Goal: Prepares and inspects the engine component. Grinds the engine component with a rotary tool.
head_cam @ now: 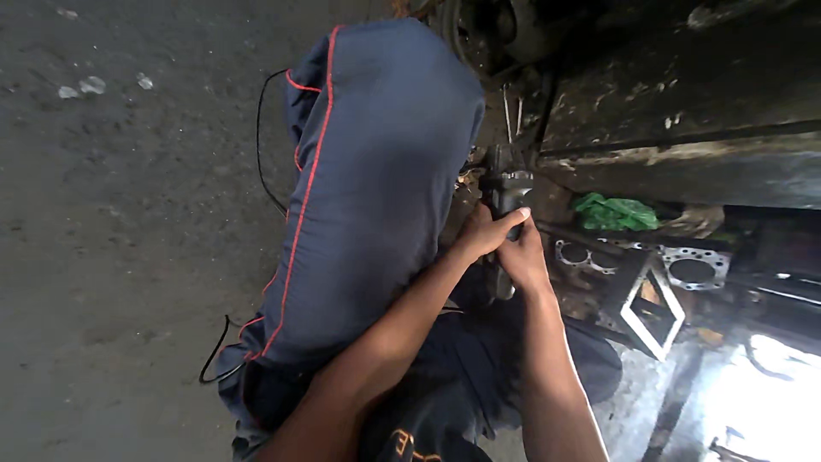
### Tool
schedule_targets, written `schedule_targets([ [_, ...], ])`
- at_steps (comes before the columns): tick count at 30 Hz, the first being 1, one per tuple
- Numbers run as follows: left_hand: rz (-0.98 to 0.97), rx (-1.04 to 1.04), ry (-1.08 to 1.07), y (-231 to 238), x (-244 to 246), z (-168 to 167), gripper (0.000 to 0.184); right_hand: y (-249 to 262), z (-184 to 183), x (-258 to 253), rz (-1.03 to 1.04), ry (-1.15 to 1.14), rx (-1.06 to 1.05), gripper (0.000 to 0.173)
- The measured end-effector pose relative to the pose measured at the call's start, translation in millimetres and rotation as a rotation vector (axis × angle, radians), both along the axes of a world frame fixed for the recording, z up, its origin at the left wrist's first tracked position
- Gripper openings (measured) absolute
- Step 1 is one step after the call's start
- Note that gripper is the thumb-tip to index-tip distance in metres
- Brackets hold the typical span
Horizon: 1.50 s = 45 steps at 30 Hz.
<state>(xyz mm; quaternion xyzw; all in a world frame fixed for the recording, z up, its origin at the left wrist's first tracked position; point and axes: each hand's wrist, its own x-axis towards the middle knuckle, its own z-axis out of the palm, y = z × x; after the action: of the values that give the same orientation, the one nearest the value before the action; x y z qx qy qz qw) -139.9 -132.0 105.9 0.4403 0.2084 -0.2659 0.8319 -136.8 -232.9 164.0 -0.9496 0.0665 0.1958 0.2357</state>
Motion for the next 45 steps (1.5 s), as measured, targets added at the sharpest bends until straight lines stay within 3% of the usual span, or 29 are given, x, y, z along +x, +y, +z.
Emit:
schedule_targets([
  [6,-0.026,0.002,0.007,4.1,-2.1,14.5,0.076,4.6,13.7,-5.5,-0.024,-0.002,0.021,0.066],
  [15,-0.017,0.027,-0.012,1.1,-2.1,-14.1,0.077,-4.7,-19.5,-2.8,-0.025,0.020,-0.024,0.066],
  [24,-0.033,0.017,-0.027,-2.6,-9.6,12.0,0.073,-7.1,8.6,-14.7,-0.013,-0.028,0.044,0.068],
  [33,-0.023,0.064,-0.027,-2.6,-4.8,-18.5,0.079,-7.1,-22.1,-5.9,-0.031,0.037,-0.008,0.062],
  [40,-0.029,0.014,-0.030,0.4,-10.1,8.4,0.072,-5.5,5.2,-14.4,-0.007,-0.020,-0.017,0.068],
  [45,-0.039,0.021,-0.020,0.6,-7.8,-3.8,0.073,-6.5,-9.1,-11.0,-0.036,0.022,-0.008,0.069],
])
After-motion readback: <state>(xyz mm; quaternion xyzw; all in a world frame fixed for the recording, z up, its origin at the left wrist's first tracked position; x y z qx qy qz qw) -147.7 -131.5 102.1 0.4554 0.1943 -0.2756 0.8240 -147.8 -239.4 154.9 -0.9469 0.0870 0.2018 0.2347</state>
